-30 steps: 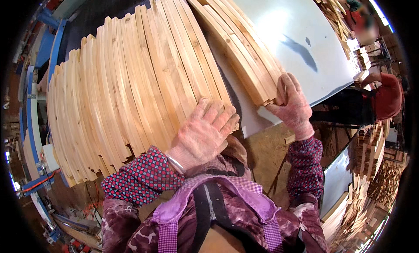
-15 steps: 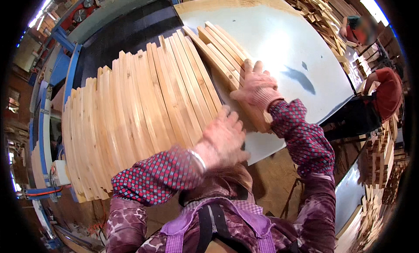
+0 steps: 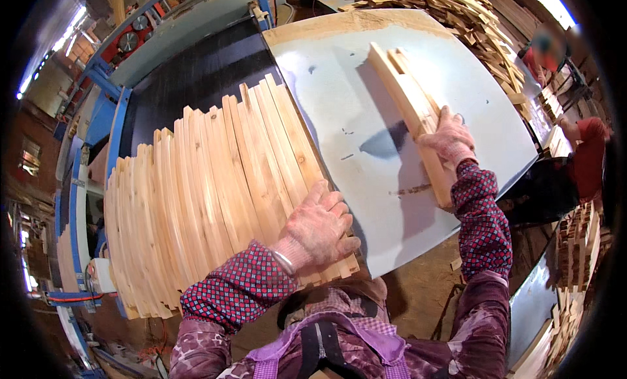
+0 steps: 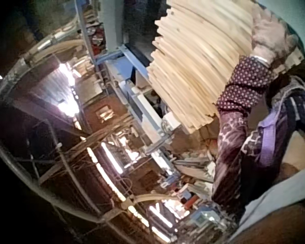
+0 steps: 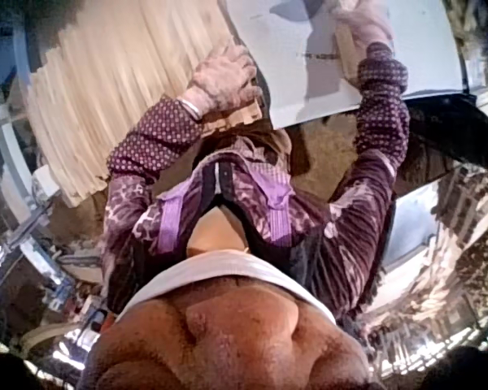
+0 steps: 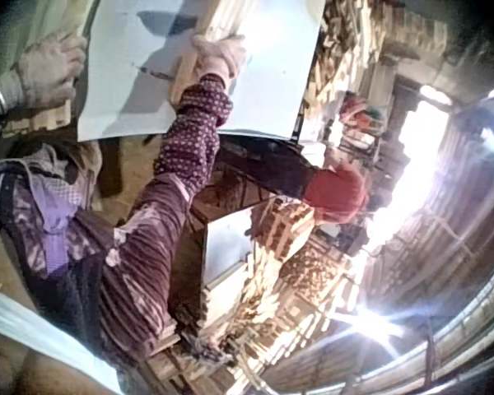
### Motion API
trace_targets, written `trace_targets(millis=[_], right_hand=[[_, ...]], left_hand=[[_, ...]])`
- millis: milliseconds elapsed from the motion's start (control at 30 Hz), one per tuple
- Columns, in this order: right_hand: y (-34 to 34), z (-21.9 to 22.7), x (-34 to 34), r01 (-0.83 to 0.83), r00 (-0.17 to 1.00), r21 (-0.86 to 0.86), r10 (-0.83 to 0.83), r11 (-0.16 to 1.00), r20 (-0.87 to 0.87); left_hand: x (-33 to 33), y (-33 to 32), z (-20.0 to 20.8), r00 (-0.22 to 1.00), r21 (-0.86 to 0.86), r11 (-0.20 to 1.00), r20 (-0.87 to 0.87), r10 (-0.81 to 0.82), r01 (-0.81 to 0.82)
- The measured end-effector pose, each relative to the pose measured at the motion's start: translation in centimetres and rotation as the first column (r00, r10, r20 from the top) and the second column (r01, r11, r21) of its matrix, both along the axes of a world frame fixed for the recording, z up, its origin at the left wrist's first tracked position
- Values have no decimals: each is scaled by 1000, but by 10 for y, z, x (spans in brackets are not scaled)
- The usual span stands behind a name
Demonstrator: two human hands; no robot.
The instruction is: The person picks up long wooden planks from a pile and stacks them on a metal rack. They then walk to a table, pick up a bundle of shorter wooden pieces, and carry them to a machine where they are placed on a conveyor belt.
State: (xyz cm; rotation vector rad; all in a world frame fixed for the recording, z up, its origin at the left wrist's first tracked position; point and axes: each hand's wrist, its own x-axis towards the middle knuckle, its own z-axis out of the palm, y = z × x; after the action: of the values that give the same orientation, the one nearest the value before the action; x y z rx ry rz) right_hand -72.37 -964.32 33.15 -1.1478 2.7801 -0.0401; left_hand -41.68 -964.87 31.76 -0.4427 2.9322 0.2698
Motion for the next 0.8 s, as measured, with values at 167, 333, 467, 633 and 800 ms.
trace_targets(millis=[167,333,467,633,800], right_hand=[[0,2,7,-146,928,5,139,989,-345],[19,-36,104,-335,655,-759,717,558,238],[-7,-87,149,-46,521,-870,754,492,399],[-44,-111,184,50,289,-904,861,424,419],[-49,-101,195,258,218,-768,739,586,637]], left_hand=[[1,1,-4,993,0,1000,-112,25,-26],[11,5,-6,975,-18,998,-215,52,-57],[64,14,9,927,39,956,-236,292,-291],[143,39,14,550,253,679,-428,717,-689],[124,41,-3,508,336,670,-456,731,-662]])
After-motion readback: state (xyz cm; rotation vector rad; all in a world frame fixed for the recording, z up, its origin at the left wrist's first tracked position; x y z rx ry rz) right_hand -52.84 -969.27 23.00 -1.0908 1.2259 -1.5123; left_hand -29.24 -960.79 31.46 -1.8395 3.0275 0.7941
